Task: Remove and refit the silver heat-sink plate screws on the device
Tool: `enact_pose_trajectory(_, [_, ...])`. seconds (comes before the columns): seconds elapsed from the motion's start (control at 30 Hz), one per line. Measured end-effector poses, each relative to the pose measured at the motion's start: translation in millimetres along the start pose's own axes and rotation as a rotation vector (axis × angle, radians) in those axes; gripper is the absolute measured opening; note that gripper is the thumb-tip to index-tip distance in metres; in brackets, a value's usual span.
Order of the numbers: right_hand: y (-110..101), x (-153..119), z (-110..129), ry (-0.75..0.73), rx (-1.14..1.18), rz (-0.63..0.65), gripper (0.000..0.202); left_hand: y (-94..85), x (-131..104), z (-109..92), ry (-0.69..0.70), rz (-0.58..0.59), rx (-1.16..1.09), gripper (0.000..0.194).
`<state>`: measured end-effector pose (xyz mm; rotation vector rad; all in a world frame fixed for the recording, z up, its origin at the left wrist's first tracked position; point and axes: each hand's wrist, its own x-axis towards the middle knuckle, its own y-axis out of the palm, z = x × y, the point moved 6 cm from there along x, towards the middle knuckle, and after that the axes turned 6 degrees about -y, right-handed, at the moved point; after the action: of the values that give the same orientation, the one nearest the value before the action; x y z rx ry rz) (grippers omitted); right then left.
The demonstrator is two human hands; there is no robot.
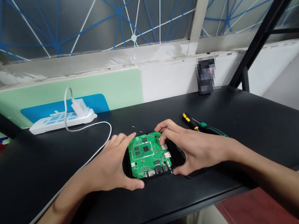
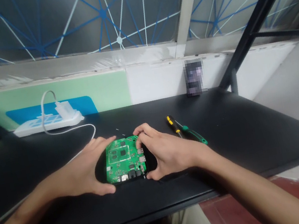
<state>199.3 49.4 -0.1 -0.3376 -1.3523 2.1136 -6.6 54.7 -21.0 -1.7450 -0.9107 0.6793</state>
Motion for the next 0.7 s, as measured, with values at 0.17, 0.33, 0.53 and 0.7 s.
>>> enact_pose_trajectory(0.17, [-2.5,-0.7,0.1,-0.033,0.019,-0.027,0.059,-5.6,-2.4,-4.2,0.041,-0.042,-0.035,0.103])
enact_pose_trajectory(0.33, [-7.8,1.3,2.7,-0.136,0.055,-0.055,0.070,-8.6,-3.9,-4.0,0.025,-0.052,-0.080,0.099])
enact_pose_trajectory(0.53, [-19.8,16.2,6.0,-0.214,-0.057,-0.033,0.059,-6.6,-4.9,-3.1,0.023,-0.036,-0.081,0.101])
enact_pose_trajectory(0.7, [-25.0,18.5,7.6,-0.207,-0.109,0.005,0.063,-6.9,-5.9,-3.0,0.045,-0.046,-0.080,0.102])
